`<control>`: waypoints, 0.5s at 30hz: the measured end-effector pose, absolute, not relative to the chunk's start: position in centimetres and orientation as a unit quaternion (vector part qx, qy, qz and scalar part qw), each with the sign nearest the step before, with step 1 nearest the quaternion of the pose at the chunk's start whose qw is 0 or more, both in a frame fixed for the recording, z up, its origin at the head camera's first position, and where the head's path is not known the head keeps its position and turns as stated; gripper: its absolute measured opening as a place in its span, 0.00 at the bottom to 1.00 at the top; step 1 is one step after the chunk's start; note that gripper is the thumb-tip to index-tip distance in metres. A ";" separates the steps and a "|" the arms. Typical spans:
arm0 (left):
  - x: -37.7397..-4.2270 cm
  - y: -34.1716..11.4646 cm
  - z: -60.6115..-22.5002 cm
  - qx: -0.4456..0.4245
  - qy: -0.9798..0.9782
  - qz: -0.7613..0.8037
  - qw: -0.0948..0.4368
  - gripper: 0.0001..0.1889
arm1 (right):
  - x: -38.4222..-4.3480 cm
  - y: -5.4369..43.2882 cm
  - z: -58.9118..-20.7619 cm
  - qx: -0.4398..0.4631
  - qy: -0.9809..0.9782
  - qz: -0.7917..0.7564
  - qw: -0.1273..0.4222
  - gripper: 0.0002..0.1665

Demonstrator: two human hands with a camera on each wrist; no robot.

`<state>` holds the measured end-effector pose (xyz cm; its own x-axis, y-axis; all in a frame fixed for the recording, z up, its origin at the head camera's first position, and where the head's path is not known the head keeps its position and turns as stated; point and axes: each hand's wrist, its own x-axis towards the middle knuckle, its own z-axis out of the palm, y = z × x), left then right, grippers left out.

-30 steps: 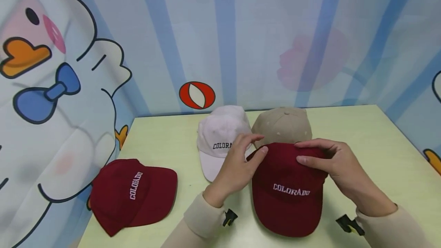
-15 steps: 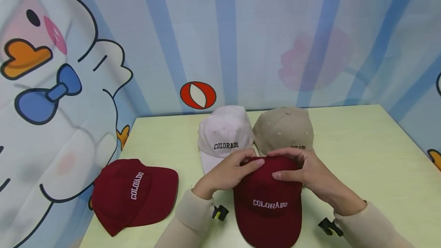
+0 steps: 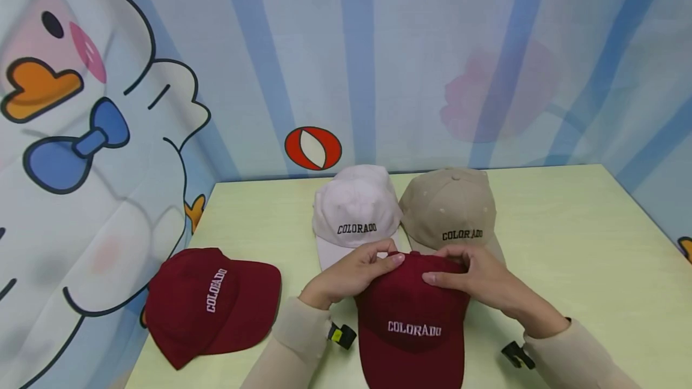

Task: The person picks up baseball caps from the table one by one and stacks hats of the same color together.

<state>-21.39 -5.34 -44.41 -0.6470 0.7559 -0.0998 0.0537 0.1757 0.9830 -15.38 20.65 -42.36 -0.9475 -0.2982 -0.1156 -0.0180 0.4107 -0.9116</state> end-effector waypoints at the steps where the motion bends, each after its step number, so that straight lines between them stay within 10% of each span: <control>1: -21.4 -5.3 -44.5 0.283 0.706 0.570 0.310 0.12 | -15.4 20.7 -42.5 -0.091 0.830 -0.534 0.136 0.20; 15: -21.9 -5.6 -45.7 0.260 0.734 0.541 0.318 0.16 | -16.0 20.3 -44.1 -0.049 0.817 -0.553 0.155 0.23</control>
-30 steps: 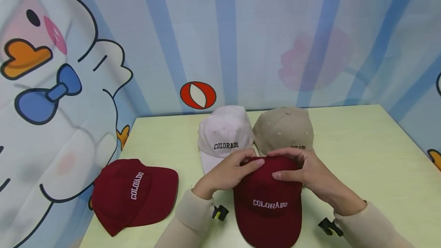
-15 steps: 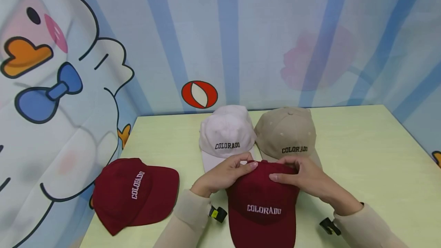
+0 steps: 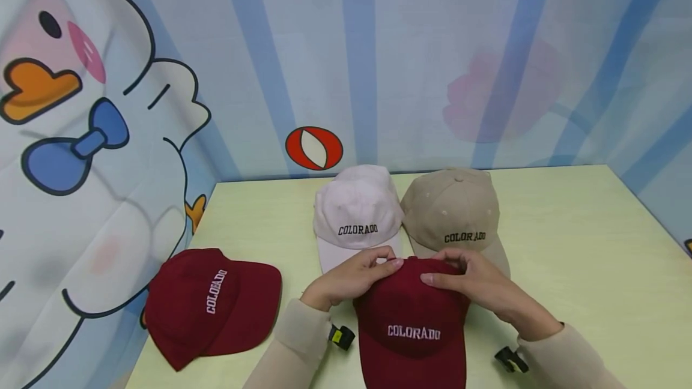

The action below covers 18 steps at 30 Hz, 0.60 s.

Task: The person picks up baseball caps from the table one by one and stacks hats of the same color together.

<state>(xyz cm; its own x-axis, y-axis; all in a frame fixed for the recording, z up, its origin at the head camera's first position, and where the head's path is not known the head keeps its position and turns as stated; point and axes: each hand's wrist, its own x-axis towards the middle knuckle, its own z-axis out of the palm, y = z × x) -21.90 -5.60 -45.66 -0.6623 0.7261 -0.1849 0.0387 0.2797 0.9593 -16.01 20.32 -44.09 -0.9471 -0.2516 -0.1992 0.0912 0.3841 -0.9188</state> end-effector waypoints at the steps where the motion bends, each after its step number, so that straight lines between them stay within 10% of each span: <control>1: -21.9 -5.7 -45.6 0.260 0.737 0.536 0.318 0.16 | -16.0 20.2 -44.1 -0.049 0.816 -0.555 0.154 0.23; 18: -22.2 -6.2 -45.4 0.265 0.755 0.520 0.301 0.13 | -16.0 19.8 -44.6 -0.066 0.812 -0.555 0.169 0.23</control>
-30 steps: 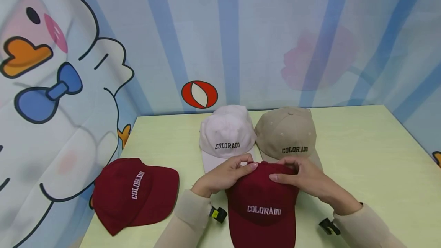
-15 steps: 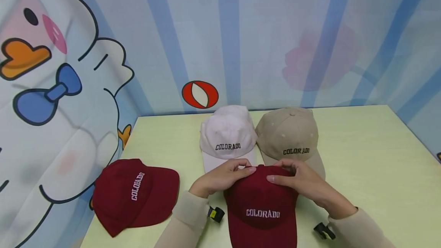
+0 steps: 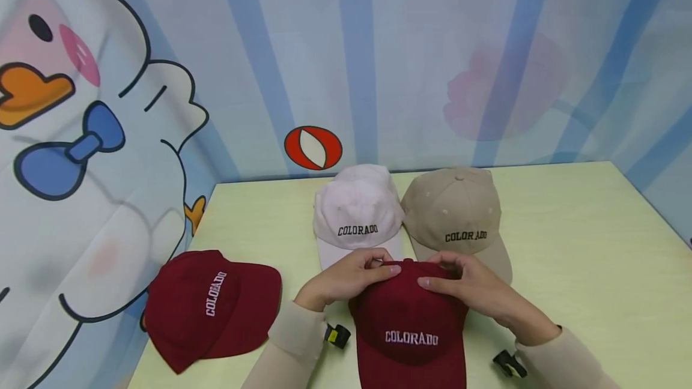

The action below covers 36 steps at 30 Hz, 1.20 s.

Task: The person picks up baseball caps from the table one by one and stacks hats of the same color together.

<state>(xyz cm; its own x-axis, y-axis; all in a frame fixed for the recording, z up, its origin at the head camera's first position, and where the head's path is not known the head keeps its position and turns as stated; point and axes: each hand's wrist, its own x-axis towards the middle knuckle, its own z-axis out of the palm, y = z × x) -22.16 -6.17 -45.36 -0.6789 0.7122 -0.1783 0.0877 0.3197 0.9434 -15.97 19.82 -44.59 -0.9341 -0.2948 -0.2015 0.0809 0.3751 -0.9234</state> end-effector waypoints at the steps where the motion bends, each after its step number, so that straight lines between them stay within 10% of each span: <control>1: -22.2 -6.2 -45.3 0.264 0.756 0.520 0.297 0.12 | -16.0 19.8 -44.6 -0.068 0.811 -0.555 0.170 0.23; 27: -22.1 -6.7 -45.5 0.270 0.784 0.506 0.238 0.12 | -16.2 19.9 -44.6 -0.080 0.824 -0.544 0.138 0.24; 36: -22.1 -7.3 -44.2 0.272 0.812 0.473 0.204 0.11 | -15.7 19.5 -43.9 -0.036 0.838 -0.543 0.044 0.21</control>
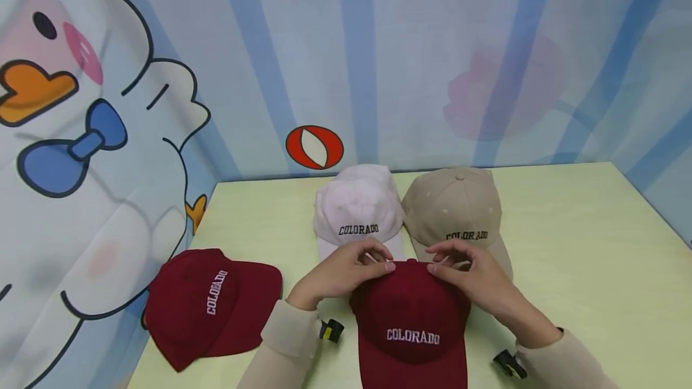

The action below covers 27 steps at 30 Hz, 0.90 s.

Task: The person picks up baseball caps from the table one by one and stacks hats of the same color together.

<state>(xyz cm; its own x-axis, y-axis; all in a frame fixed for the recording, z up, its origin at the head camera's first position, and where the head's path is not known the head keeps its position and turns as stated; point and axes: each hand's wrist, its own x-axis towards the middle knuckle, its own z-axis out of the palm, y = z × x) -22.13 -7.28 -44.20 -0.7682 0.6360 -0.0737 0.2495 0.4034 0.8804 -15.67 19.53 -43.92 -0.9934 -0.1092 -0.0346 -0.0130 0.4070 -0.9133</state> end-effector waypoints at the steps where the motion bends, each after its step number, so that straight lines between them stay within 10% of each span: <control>1: -22.1 -7.4 -43.9 0.270 0.815 0.472 0.199 0.11 | -15.5 19.6 -43.8 -0.034 0.838 -0.544 0.029 0.20; 11: -20.9 -11.0 -41.6 0.198 0.856 0.464 0.113 0.12 | -13.2 16.6 -41.9 -0.073 0.818 -0.564 -0.081 0.08; 27: -17.4 -20.4 -40.0 -0.027 0.939 0.341 -0.026 0.27 | -10.6 4.7 -41.8 -0.078 0.611 -0.747 0.250 0.35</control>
